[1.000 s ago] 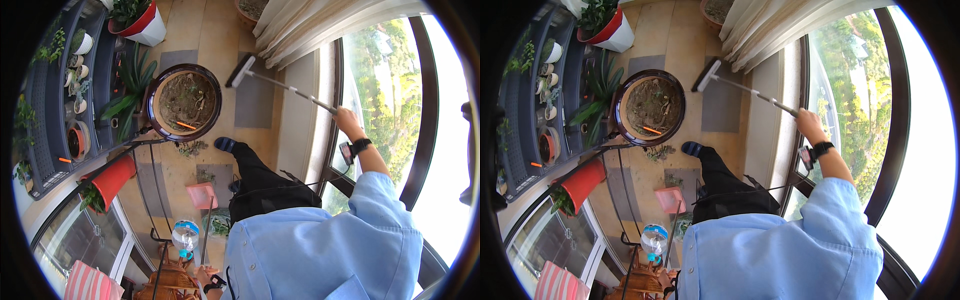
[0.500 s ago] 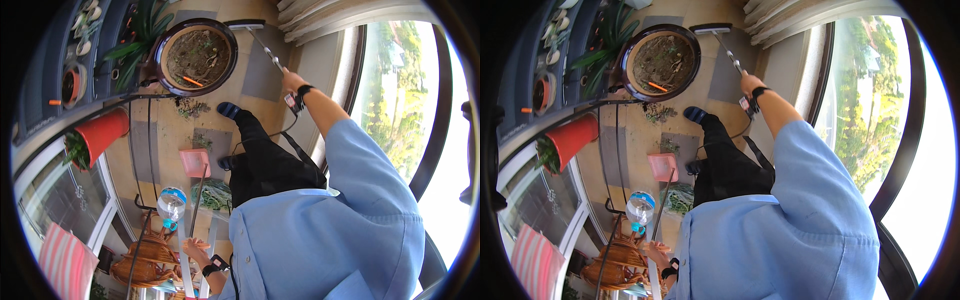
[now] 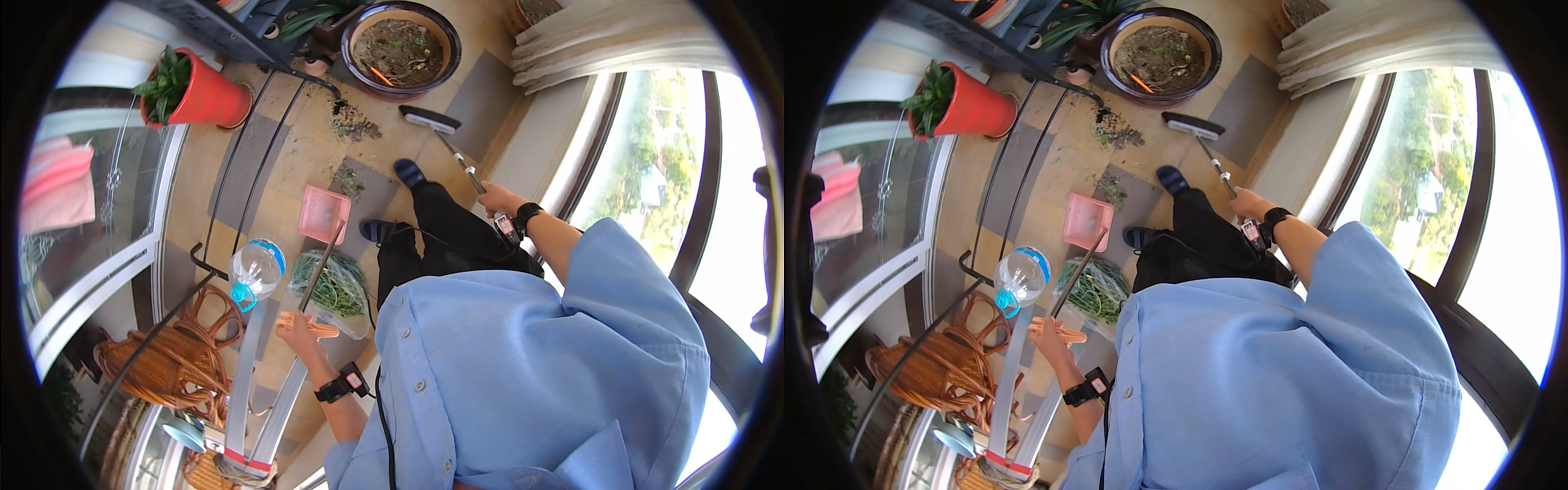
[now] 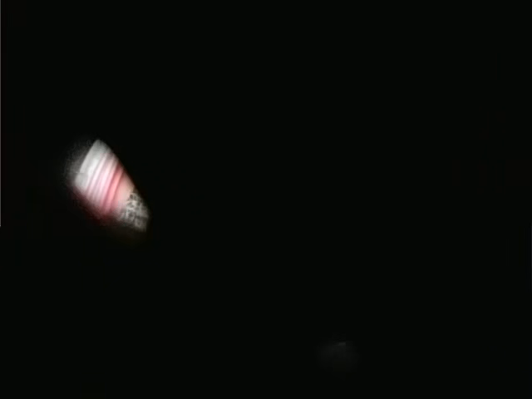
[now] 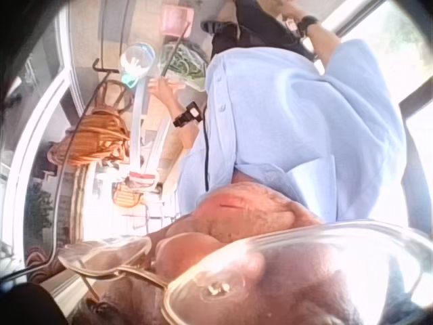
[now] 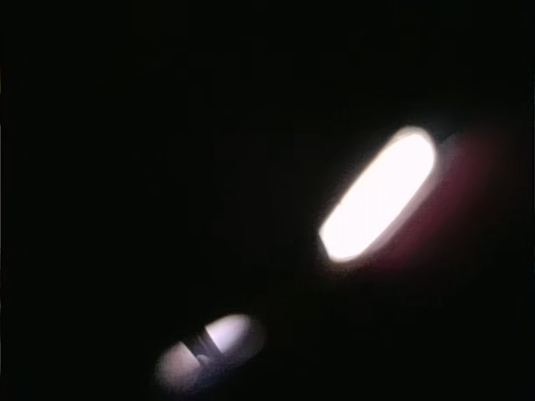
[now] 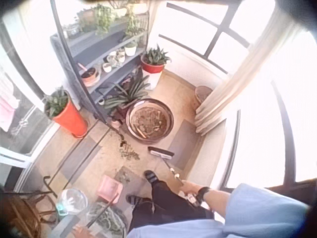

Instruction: The person sits on the floor and places green plant stems into a clear plastic bag. Then they use a broom and dustpan to sweep debris from the floor into the dustpan and empty it into a nearby pot. The person also moves a potted plant aside during the cleaning.

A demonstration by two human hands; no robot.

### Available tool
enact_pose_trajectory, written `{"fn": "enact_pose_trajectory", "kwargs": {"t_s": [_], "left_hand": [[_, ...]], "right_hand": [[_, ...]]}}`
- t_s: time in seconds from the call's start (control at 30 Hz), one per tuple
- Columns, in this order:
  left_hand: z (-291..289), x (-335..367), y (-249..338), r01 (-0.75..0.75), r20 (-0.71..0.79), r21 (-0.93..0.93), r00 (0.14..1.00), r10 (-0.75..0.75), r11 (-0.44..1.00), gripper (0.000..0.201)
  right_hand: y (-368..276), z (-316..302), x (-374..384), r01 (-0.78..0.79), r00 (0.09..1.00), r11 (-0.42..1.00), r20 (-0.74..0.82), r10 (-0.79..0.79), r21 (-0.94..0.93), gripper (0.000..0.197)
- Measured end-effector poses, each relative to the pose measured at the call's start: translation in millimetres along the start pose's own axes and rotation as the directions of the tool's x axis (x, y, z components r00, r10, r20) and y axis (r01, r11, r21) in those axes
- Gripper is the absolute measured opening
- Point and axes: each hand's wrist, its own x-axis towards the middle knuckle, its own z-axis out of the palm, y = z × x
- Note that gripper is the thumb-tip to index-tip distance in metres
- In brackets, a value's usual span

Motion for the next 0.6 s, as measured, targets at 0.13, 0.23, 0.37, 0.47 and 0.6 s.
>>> {"fn": "enact_pose_trajectory", "kwargs": {"t_s": [0.13,0.23,0.37,0.47,0.6], "left_hand": [[-11,-4,2,-0.056,0.013,0.037,0.998,0.055,0.998,0.043],[-24,-13,0,-0.091,-0.002,0.106,0.996,0.092,0.990,0.050],[-40,-22,0,-0.107,0.010,0.179,0.994,0.106,0.978,0.054],[-46,-26,-1,-0.142,0.017,0.247,0.990,0.142,0.959,0.052],[-46,-25,-5,-0.170,0.017,0.294,0.985,0.173,0.940,0.051]], "right_hand": [[-31,-8,-33,0.067,0.998,0.990,0.011,-0.069,0.126,0.026],[-52,-9,-38,0.109,0.994,0.966,-0.002,-0.112,0.236,0.020],[-88,17,-2,0.244,0.969,0.968,-0.058,-0.241,0.058,0.019],[-99,40,5,0.214,0.977,0.975,0.019,-0.214,-0.061,0.017],[-81,46,-51,0.291,0.950,0.915,-0.030,-0.311,-0.280,0.031]]}}
